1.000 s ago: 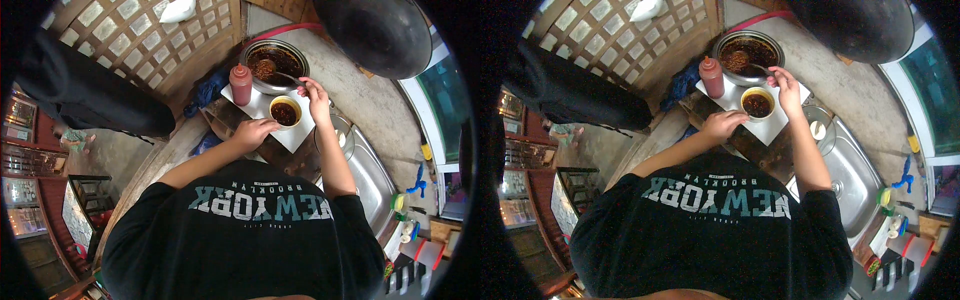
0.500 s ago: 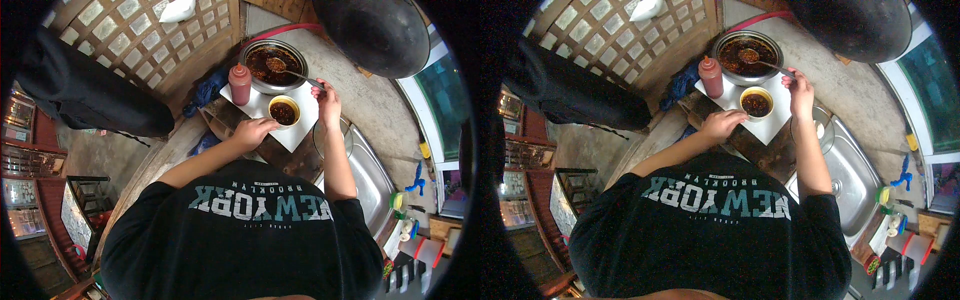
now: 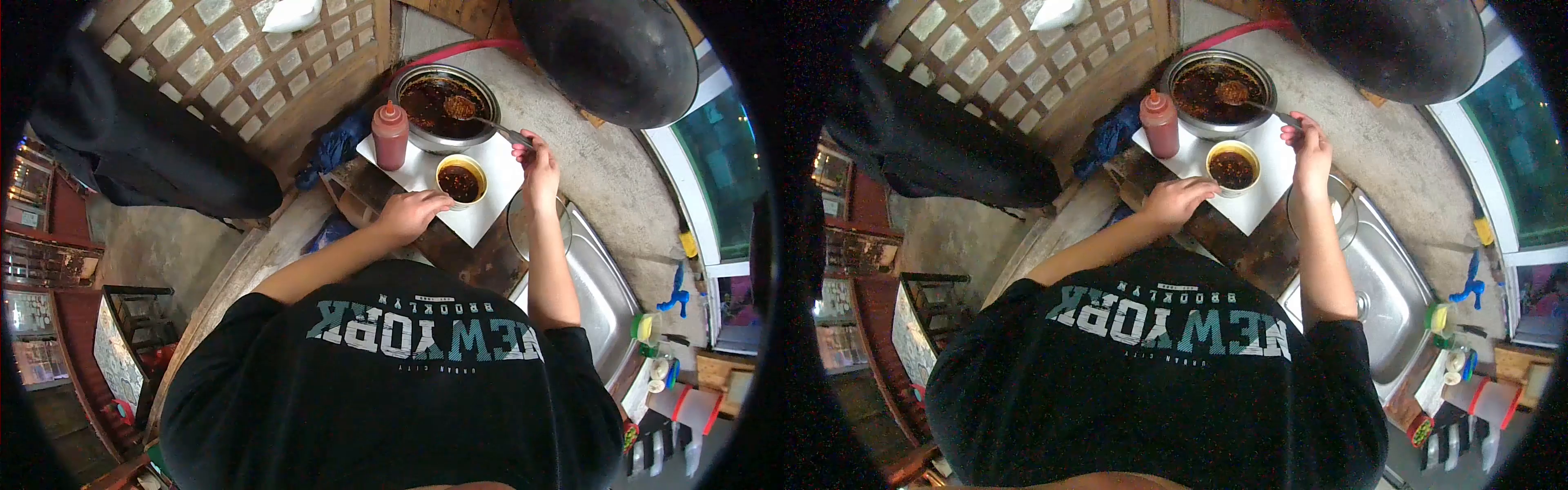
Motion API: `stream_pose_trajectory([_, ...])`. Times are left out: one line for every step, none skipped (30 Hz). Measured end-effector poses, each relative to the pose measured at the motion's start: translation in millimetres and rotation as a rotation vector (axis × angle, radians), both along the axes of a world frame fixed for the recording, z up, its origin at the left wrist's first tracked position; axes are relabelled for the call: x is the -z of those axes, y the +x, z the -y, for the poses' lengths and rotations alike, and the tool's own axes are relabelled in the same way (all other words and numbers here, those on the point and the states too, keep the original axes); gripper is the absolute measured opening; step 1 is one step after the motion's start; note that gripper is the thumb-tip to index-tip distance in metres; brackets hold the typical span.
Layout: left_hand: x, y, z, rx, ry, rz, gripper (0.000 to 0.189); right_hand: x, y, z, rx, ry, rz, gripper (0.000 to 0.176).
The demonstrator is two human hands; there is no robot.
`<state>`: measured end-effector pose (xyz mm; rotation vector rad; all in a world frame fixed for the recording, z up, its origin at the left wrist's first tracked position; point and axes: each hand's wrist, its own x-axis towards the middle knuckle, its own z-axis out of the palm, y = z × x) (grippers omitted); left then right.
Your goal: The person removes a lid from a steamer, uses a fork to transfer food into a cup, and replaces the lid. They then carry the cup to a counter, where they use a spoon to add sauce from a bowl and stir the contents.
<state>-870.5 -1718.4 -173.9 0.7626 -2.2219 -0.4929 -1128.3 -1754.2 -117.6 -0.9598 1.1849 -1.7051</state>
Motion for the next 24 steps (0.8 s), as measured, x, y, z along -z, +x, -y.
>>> stream_pose_trajectory([0, 0, 0, -0.002, 0.005, -0.004, 0.018, -4, 0, -1, 0.007, -0.015, 0.001, 0.032])
stream_pose_trajectory([-1, 0, 0, -0.004, 0.009, -0.007, 0.018, -10, 1, -1, 0.015, -0.031, 0.002, 0.032])
stream_pose_trajectory([-2, 1, -1, -0.005, 0.014, -0.009, 0.018, -14, 2, -2, 0.024, -0.046, 0.003, 0.032])
stream_pose_trajectory([-1, 1, -1, -0.004, 0.015, -0.001, 0.018, -17, 3, -2, 0.028, -0.044, 0.004, 0.032])
stream_pose_trajectory([-1, 1, -1, -0.003, 0.015, 0.008, 0.018, -20, 3, -2, 0.032, -0.041, 0.005, 0.032])
stream_pose_trajectory([-1, 1, -1, -0.002, 0.015, 0.016, 0.018, -21, 4, -3, 0.036, -0.039, 0.005, 0.032])
stream_pose_trajectory([-1, 1, -1, 0.001, 0.016, 0.013, 0.018, -19, 4, -3, 0.037, -0.029, 0.0, 0.031])
stream_pose_trajectory([-1, 1, -1, 0.003, 0.016, 0.011, 0.018, -15, 5, -3, 0.036, -0.02, -0.004, 0.031])
stream_pose_trajectory([-1, 1, -1, 0.004, 0.016, 0.007, 0.018, -11, 5, -2, 0.035, -0.012, -0.009, 0.031])
stream_pose_trajectory([-2, 1, -1, 0.004, 0.015, 0.008, 0.018, -6, 5, -2, 0.021, -0.011, -0.003, 0.031])
stream_pose_trajectory([-2, 1, -1, 0.003, 0.014, 0.008, 0.018, 0, 3, -1, 0.006, -0.01, 0.004, 0.031])
stream_pose_trajectory([-3, 1, -1, 0.003, 0.014, 0.008, 0.018, 1, 4, -1, -0.009, -0.007, 0.01, 0.031])
stream_pose_trajectory([-2, 1, -1, 0.0, 0.011, 0.006, 0.018, 2, 3, -1, -0.014, 0.002, 0.009, 0.031])
stream_pose_trajectory([-2, 1, -1, -0.003, 0.008, 0.004, 0.018, 2, 2, 0, -0.005, -0.001, 0.008, 0.031])
stream_pose_trajectory([-3, 1, -2, -0.006, 0.005, 0.002, 0.018, -3, 2, -1, 0.004, -0.003, 0.007, 0.031])
stream_pose_trajectory([-3, 2, -2, -0.005, 0.003, 0.003, 0.018, -8, 3, -2, 0.014, -0.004, 0.008, 0.031])
stream_pose_trajectory([-3, 2, -3, -0.004, 0.002, 0.004, 0.018, -13, 5, -3, 0.018, -0.012, 0.011, 0.032])
stream_pose_trajectory([-4, 2, -3, -0.001, 0.0, 0.005, 0.018, -18, 6, -4, 0.022, -0.02, 0.013, 0.032])
stream_pose_trajectory([-4, 2, -3, -0.002, -0.003, 0.004, 0.018, -21, 6, -4, 0.027, -0.03, 0.016, 0.032])
stream_pose_trajectory([-5, 2, -2, -0.005, -0.007, 0.004, 0.018, -20, 6, -4, 0.027, -0.034, 0.009, 0.032])
stream_pose_trajectory([-5, 2, -3, -0.008, -0.01, 0.004, 0.018, -18, 6, -3, 0.026, -0.037, 0.002, 0.032])
stream_pose_trajectory([-4, 2, -3, -0.01, -0.012, 0.001, 0.018, -17, 5, -2, 0.024, -0.042, -0.005, 0.032])
stream_pose_trajectory([-3, 2, -3, -0.011, -0.014, -0.001, 0.018, -11, 4, -1, 0.017, -0.035, -0.001, 0.032])
stream_pose_trajectory([-2, 2, -2, -0.013, -0.016, -0.005, 0.018, -7, 5, 0, 0.009, -0.029, 0.003, 0.032])
